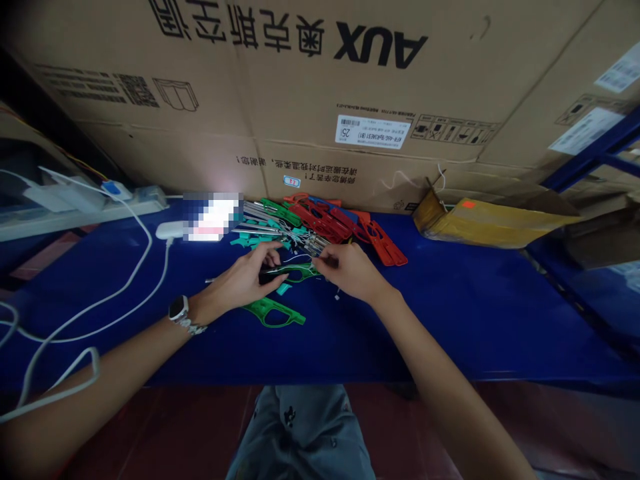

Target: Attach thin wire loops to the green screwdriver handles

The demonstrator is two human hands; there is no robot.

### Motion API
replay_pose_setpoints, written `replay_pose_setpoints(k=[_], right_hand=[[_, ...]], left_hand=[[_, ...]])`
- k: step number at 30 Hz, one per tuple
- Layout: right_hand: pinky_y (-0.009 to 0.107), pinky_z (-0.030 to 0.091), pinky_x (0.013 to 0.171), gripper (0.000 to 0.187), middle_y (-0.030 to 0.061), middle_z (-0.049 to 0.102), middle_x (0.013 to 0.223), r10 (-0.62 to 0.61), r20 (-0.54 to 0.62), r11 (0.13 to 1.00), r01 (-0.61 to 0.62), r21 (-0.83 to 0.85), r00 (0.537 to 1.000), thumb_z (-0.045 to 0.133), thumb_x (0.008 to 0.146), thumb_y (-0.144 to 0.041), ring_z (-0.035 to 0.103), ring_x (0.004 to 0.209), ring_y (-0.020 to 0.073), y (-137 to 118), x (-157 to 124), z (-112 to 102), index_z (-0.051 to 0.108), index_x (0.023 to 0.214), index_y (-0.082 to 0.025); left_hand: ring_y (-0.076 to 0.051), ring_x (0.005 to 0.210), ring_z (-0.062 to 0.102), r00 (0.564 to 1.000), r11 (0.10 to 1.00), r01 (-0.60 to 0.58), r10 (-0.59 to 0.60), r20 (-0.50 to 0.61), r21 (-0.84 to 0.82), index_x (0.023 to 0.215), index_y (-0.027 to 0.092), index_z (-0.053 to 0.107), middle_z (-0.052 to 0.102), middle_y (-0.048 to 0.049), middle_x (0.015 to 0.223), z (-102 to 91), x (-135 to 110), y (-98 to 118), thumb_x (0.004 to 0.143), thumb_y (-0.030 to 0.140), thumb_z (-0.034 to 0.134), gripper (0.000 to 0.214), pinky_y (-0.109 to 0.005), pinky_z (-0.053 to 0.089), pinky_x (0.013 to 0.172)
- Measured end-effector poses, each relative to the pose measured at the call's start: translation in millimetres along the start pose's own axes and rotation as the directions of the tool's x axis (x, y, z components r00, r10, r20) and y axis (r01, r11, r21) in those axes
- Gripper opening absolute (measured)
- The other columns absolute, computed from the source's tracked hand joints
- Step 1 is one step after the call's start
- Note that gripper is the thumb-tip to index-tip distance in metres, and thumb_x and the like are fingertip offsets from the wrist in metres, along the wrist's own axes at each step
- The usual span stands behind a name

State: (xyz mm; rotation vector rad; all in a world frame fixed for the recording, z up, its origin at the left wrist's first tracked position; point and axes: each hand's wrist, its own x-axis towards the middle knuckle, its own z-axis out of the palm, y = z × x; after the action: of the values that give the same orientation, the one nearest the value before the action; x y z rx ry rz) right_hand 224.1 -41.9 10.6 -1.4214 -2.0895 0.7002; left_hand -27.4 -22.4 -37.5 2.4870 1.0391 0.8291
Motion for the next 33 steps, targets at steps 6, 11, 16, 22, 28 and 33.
replay_pose_setpoints(k=[6, 11, 16, 22, 28, 33], right_hand=[[0.023, 0.040, 0.048, 0.029, -0.0022, 0.062, 0.050, 0.088, 0.091, 0.996, -0.088, -0.005, 0.992, 0.062, 0.085, -0.031, 0.055, 0.043, 0.0105, -20, -4, -3, 0.057, 0.059, -0.020], [0.021, 0.041, 0.044, 0.025, -0.0011, 0.065, 0.050, 0.127, 0.137, 0.991, -0.131, 0.021, 0.982, 0.061, 0.082, -0.026, 0.058, 0.043, 0.0106, -24, 2, 7, 0.060, 0.057, -0.019], [0.019, 0.042, 0.043, 0.026, -0.0006, 0.066, 0.051, 0.147, 0.224, 0.981, -0.171, 0.093, 0.963, 0.062, 0.082, -0.026, 0.060, 0.044, 0.0102, -14, 8, 11, 0.061, 0.058, -0.018], [0.019, 0.045, 0.041, 0.026, 0.0006, 0.067, 0.054, 0.139, 0.377, 0.931, -0.251, 0.266, 0.916, 0.066, 0.085, -0.029, 0.062, 0.042, 0.0111, -10, 19, 14, 0.060, 0.062, -0.017], [0.019, 0.044, 0.038, 0.028, -0.0011, 0.066, 0.053, 0.164, 0.456, 0.893, -0.328, 0.309, 0.875, 0.072, 0.082, -0.033, 0.058, 0.036, 0.0098, -8, 25, 10, 0.057, 0.065, -0.017], [0.016, 0.037, 0.033, 0.024, -0.0002, 0.066, 0.055, 0.214, 0.414, 0.884, -0.356, 0.305, 0.885, 0.076, 0.078, -0.033, 0.063, 0.042, 0.0114, -1, 19, 3, 0.062, 0.069, -0.015]], left_hand=[[-0.020, 0.092, 0.063, 0.999, 1.000, 0.002, -0.002, 0.052, -0.005, 0.122, 0.019, 0.045, 0.061, -0.0078, 0.107, -6.1, 0, 6, 0.076, 0.018, 0.061, 0.049, -0.035, 0.055, 0.082], [-0.021, 0.092, 0.062, 0.999, 1.000, -0.006, 0.006, 0.044, -0.001, 0.115, 0.018, 0.047, 0.060, -0.0083, 0.105, -5.2, 0, 5, 0.074, 0.016, 0.059, 0.043, -0.036, 0.055, 0.082], [-0.021, 0.093, 0.061, 0.998, 0.999, -0.043, 0.043, 0.039, -0.001, 0.113, 0.018, 0.049, 0.059, -0.0082, 0.104, -4.7, 1, 4, 0.075, 0.015, 0.058, 0.039, -0.036, 0.055, 0.084], [-0.022, 0.102, 0.059, 0.985, 0.986, -0.164, 0.162, 0.064, 0.024, 0.132, 0.018, 0.052, 0.059, -0.0096, 0.109, -5.2, 3, 4, 0.091, 0.015, 0.050, 0.041, -0.039, 0.054, 0.089], [-0.022, 0.101, 0.058, 0.967, 0.970, -0.237, 0.231, 0.109, 0.046, 0.135, 0.022, 0.057, 0.060, -0.0089, 0.106, -4.7, 4, 1, 0.102, 0.017, 0.041, 0.037, -0.039, 0.053, 0.088], [-0.020, 0.098, 0.059, 0.968, 0.973, -0.232, 0.230, 0.097, 0.008, 0.123, 0.020, 0.066, 0.062, -0.0086, 0.103, -4.5, 5, 0, 0.101, 0.016, 0.043, 0.032, -0.037, 0.053, 0.086]])
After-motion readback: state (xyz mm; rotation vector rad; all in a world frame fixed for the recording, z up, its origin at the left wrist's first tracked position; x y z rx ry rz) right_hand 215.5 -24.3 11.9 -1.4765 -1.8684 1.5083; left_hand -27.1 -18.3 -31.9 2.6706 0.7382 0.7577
